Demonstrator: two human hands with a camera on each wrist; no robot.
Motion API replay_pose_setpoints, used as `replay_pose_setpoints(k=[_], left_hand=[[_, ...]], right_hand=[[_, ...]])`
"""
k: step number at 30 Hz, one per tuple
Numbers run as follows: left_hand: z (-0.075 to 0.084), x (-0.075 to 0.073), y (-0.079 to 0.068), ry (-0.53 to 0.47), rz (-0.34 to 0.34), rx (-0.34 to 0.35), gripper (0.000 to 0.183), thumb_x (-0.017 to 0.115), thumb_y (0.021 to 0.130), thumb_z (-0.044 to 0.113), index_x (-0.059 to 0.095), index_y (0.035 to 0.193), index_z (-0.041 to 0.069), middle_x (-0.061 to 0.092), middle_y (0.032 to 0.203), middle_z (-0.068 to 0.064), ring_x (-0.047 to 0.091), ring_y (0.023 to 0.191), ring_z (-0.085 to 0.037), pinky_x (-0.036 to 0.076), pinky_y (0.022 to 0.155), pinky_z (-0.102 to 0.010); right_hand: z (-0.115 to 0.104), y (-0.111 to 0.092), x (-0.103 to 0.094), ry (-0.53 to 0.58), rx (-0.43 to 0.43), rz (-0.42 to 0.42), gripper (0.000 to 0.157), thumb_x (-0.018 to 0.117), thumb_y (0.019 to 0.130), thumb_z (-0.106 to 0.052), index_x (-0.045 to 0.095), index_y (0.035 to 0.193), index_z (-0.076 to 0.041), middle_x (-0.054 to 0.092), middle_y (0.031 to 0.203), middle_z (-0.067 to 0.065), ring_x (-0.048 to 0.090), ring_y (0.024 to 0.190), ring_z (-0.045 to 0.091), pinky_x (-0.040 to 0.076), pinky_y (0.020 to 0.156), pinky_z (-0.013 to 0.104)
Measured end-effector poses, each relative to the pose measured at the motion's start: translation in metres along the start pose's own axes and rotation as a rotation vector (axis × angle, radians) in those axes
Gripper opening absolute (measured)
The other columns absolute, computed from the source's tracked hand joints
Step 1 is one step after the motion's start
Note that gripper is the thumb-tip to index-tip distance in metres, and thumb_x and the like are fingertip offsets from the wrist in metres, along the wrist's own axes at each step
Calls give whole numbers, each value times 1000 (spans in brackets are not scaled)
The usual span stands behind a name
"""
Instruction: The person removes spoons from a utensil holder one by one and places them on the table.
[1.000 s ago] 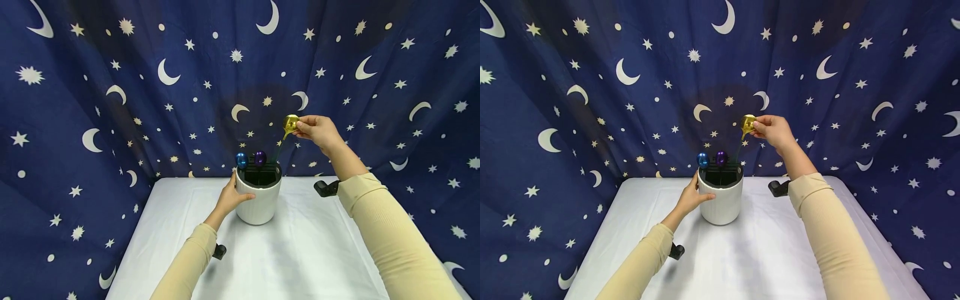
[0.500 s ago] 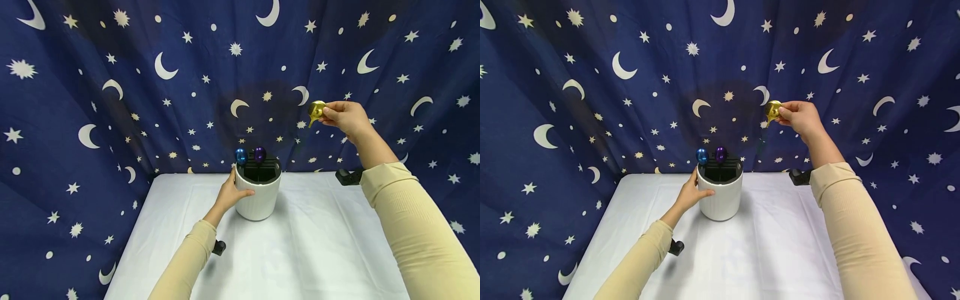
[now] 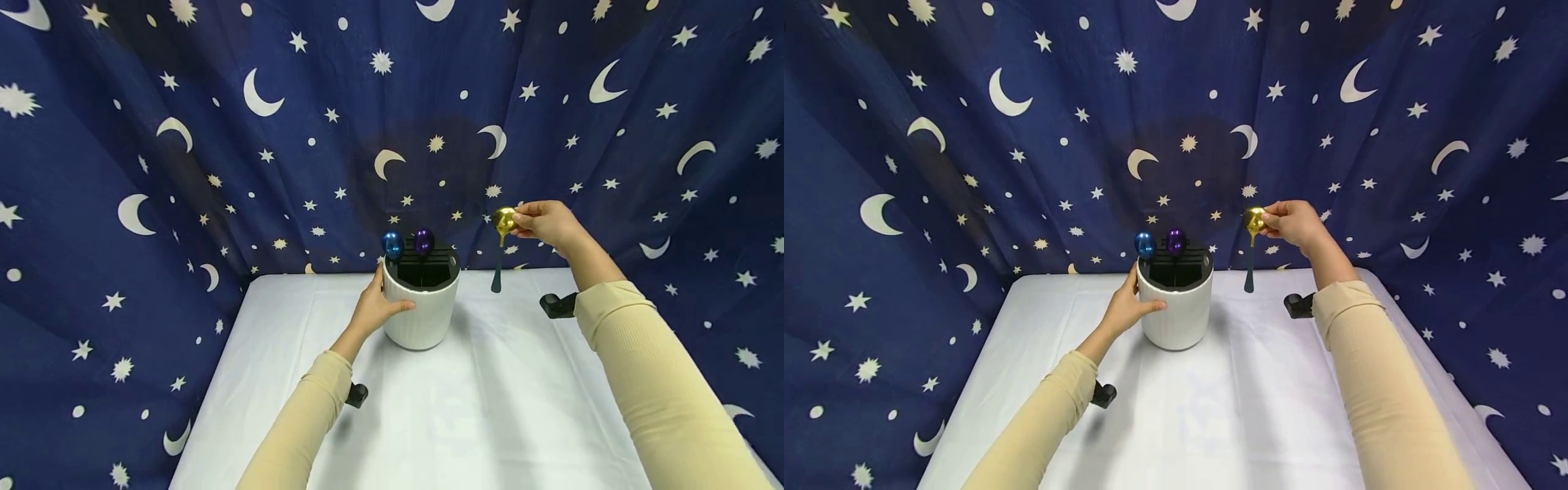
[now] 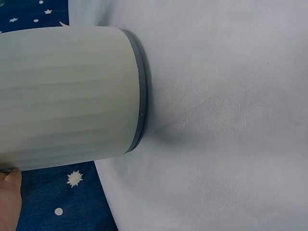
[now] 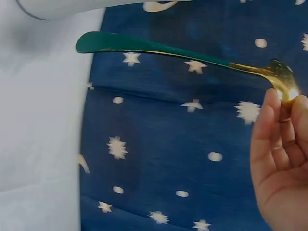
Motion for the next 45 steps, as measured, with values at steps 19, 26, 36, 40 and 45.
replay_pose_setpoints(k=[19, 26, 36, 40, 45], left_hand=[[-3, 0, 2, -7, -8, -31, 123, 77, 60, 57, 6, 149, 11, 24, 148, -13, 38, 126, -29, 35, 100, -39], [-4, -2, 1, -9, 4, -29, 123, 76, 60, 58, 6, 149, 11, 22, 149, -11, 36, 128, -28, 34, 101, -39], [-6, 1, -3, -30, -12, -60, 123, 77, 58, 58, 6, 150, 15, 22, 149, -8, 35, 129, -26, 34, 101, -40], [-6, 2, -2, -35, -12, -64, 123, 77, 58, 57, 6, 150, 16, 22, 150, -7, 34, 129, -25, 33, 101, -39], [-9, 1, -4, -40, -4, -75, 123, 78, 58, 57, 6, 150, 16, 21, 150, -7, 32, 130, -27, 33, 101, -42]], right_hand=[[134, 2, 70, 115, 208, -112, 36, 46, 97, -6, 44, 121, 21, 63, 81, 6, 60, 70, 9, 52, 68, 23], [173, 0, 90, 190, 283, -119, 35, 47, 96, -5, 44, 120, 20, 62, 73, 2, 59, 63, 7, 51, 61, 20], [199, -10, 118, 208, 334, -147, 32, 46, 96, -2, 45, 116, 22, 61, 72, 4, 59, 62, 8, 52, 61, 22], [213, -5, 122, 226, 320, -152, 32, 52, 94, -7, 50, 111, 20, 60, 70, 3, 57, 60, 8, 50, 58, 21], [233, 2, 133, 270, 273, -172, 30, 60, 91, -13, 57, 99, 16, 60, 65, 3, 57, 58, 9, 49, 55, 20]])
Point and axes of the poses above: each hand's wrist, its own y-axis towards the middle knuckle, its own x-axis out of the palm, z = x × y, the point moved 10 cm from there along y, towards the middle knuckle
